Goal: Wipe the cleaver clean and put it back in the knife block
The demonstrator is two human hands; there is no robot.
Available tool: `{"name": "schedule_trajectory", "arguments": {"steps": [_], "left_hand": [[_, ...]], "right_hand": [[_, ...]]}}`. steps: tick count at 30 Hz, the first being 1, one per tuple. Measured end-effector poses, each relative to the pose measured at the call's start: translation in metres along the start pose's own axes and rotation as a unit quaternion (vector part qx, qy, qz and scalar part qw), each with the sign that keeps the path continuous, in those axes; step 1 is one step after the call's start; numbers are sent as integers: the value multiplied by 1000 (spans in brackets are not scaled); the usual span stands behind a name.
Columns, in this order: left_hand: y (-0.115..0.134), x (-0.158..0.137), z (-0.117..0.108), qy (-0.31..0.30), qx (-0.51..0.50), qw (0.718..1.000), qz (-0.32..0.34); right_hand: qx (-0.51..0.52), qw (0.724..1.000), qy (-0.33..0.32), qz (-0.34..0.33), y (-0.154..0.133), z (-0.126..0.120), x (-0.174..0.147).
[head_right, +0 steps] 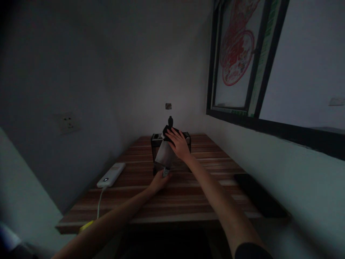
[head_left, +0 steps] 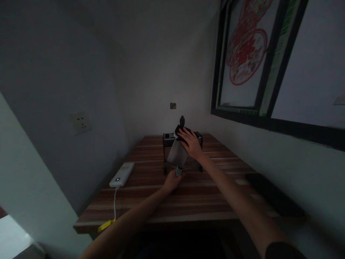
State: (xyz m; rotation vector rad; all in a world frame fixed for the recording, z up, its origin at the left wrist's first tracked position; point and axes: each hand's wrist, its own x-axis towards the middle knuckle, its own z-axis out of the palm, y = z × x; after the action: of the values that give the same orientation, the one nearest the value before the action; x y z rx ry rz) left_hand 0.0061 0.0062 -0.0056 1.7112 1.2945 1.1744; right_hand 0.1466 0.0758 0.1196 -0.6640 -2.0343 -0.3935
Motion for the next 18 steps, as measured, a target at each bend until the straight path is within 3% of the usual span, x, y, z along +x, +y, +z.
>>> {"name": "schedule_trajectory", "arguments": {"steps": [9,18], "left_hand": [[-1,-1,1,-12,-38,999,-26],[3,-2,0,-18,-44,999,-24]], "right_hand": [[-6,1000,8,-3,-3,0,-2],[-20,999,-32,-20,-15,4,-15]]}}
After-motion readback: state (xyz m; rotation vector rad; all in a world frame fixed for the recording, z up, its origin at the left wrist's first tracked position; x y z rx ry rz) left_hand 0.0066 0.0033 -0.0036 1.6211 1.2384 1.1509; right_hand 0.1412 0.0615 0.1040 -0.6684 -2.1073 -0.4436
